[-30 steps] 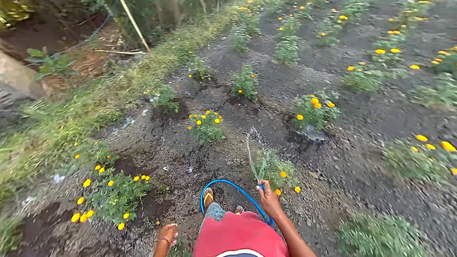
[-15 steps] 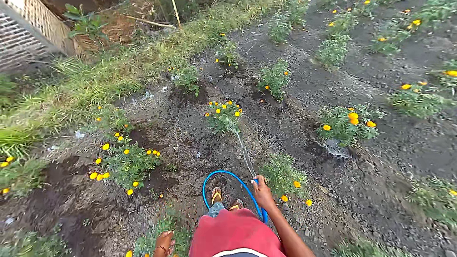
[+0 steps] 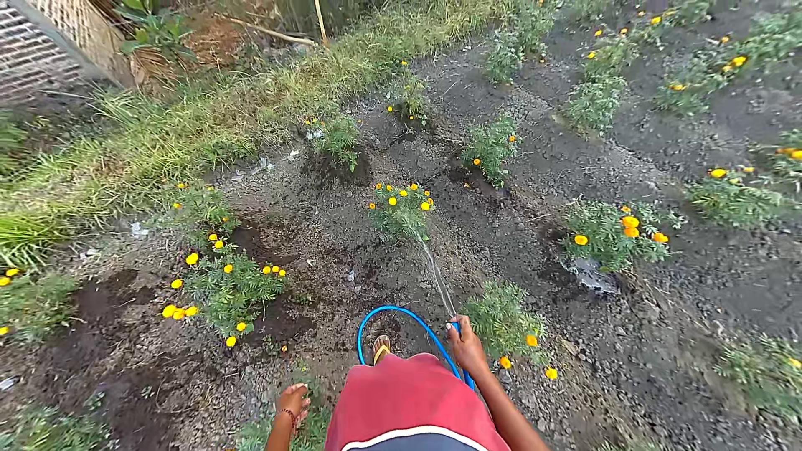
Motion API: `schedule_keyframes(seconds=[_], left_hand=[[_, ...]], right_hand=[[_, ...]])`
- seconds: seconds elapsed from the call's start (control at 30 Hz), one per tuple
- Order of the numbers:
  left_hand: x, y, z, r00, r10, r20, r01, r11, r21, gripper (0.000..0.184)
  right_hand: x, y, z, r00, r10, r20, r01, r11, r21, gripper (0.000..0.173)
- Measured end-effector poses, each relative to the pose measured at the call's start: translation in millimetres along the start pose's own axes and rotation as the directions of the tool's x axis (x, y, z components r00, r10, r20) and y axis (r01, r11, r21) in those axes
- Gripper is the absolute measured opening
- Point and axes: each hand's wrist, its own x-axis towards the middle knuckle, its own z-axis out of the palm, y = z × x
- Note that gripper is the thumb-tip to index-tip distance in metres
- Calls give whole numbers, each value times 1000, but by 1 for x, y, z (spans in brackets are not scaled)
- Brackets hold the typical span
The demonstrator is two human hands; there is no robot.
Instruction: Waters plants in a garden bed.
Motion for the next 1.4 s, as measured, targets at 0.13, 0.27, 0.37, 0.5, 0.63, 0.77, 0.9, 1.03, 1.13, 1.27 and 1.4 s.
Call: schedule_keyframes(seconds=[0.13,0.27,0.37,0.5,0.63,0.77,0.9,1.03,1.13,1.27,1.4], left_hand=[[13,11,-2,1000,-5,-4,5,1000,-24,36],[22,15,-5,1000,-11,-7,11,1000,-30,36],[30,14,-12,1000,-24,-2,23,999,-44,36],[40,13,-21,999,-36,-5,36,998,-53,36],[49,14,-23,999,-33,-8,33,999,-43,37],[48,25,-19,1000,-29,-4,29,999,-28,35],[51,29,-14,1000,-8,7,8,999,-31,36],[51,31,-13,1000,-10,14,11,1000,-27,36],[52,31,-13,1000,-15,23,15,1000,-13,36],[51,34,-11,1000,-12,21,11,1000,8,35],[55,35,-9,1000,6,30,-7,999,43,35]], right_hand=[[3,-16,10,991,-135,-12,135,990,-36,27],[10,-40,19,978,-207,-29,205,977,-62,29],[17,-54,24,971,-235,-37,232,970,-66,27],[23,-56,30,967,-255,-26,253,965,-65,26],[22,-47,31,963,-260,-66,257,965,-47,24],[19,-38,29,973,-224,-59,222,974,-48,24],[13,-31,26,974,-214,-70,211,976,-49,24],[9,-28,24,977,-198,-73,197,980,-27,24],[6,-21,23,981,-181,-69,181,983,-5,25],[-1,-6,24,989,-120,-82,122,992,19,28],[-5,7,26,996,-38,-79,38,999,0,32]])
